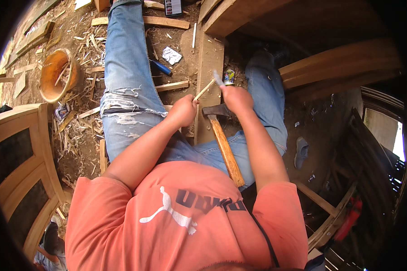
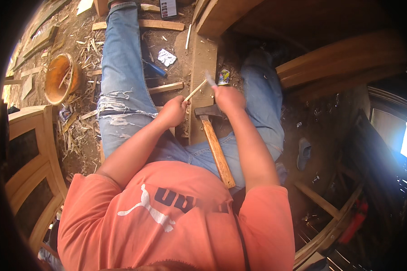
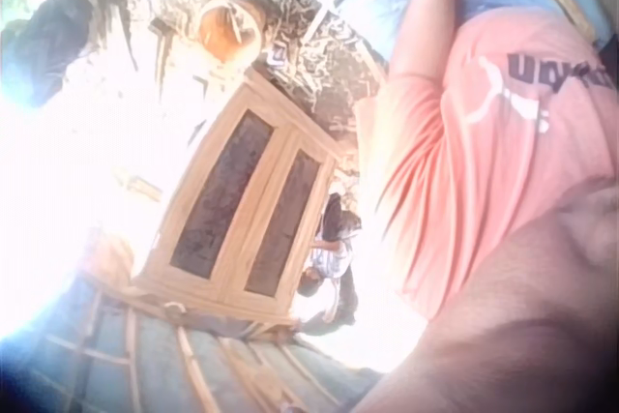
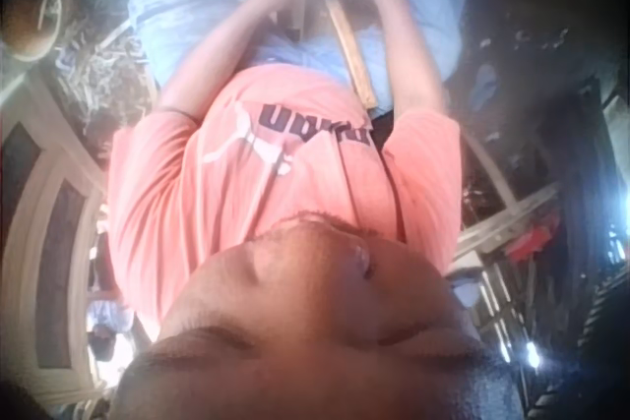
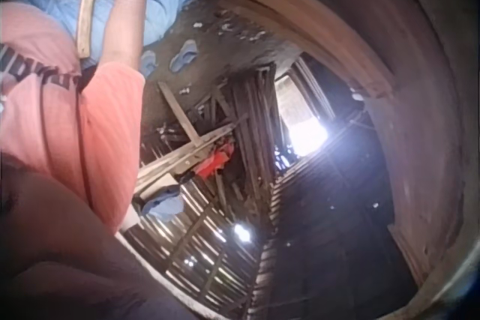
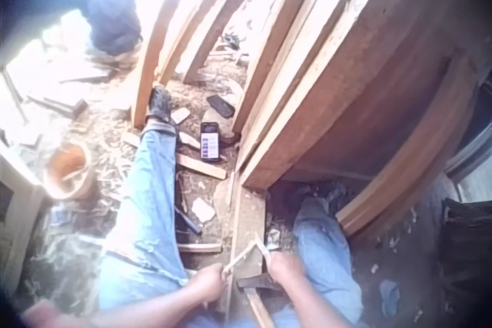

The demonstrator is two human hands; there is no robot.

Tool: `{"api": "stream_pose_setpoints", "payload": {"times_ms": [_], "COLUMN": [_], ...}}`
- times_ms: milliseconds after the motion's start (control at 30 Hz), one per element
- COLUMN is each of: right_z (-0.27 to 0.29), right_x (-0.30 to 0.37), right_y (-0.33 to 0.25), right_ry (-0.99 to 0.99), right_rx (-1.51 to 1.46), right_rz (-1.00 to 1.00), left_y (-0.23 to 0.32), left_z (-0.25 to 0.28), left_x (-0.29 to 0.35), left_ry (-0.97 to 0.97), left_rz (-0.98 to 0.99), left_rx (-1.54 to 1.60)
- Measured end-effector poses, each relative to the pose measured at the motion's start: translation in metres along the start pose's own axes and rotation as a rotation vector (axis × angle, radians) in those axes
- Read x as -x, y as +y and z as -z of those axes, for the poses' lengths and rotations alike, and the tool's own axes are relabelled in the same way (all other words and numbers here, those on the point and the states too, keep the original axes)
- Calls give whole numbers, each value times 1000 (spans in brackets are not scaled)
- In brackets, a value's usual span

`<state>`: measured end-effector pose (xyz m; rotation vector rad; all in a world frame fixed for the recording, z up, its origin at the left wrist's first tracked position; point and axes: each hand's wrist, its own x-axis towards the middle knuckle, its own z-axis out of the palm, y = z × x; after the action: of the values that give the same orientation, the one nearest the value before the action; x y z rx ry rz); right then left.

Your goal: The person sits on the ground and uses a hammer to drive nails into a wooden frame. They repeatedly position nails and strike them to secure the wood pieces together.

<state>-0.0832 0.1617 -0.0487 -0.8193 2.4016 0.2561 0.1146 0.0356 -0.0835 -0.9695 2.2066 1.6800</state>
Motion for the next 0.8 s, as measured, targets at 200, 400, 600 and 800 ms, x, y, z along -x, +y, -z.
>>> {"api": "stream_pose_setpoints", "payload": {"times_ms": [200, 400, 600, 800], "right_z": [-5, 29, -8, -20], "right_x": [8, 12, 46, 71], "right_y": [-7, 35, 41, 10], "right_ry": [15, 339, 359, 264], "right_rx": [-16, -53, -373, -370], "right_rz": [-54, -99, 231, 199], "left_y": [-4, 2, -3, -7], "left_z": [0, 6, -3, -5], "left_x": [-1, -2, -6, -11], "left_ry": [-19, -62, -27, -64], "left_rz": [28, 56, 34, 96], "left_rx": [-28, 41, 72, 154]}}
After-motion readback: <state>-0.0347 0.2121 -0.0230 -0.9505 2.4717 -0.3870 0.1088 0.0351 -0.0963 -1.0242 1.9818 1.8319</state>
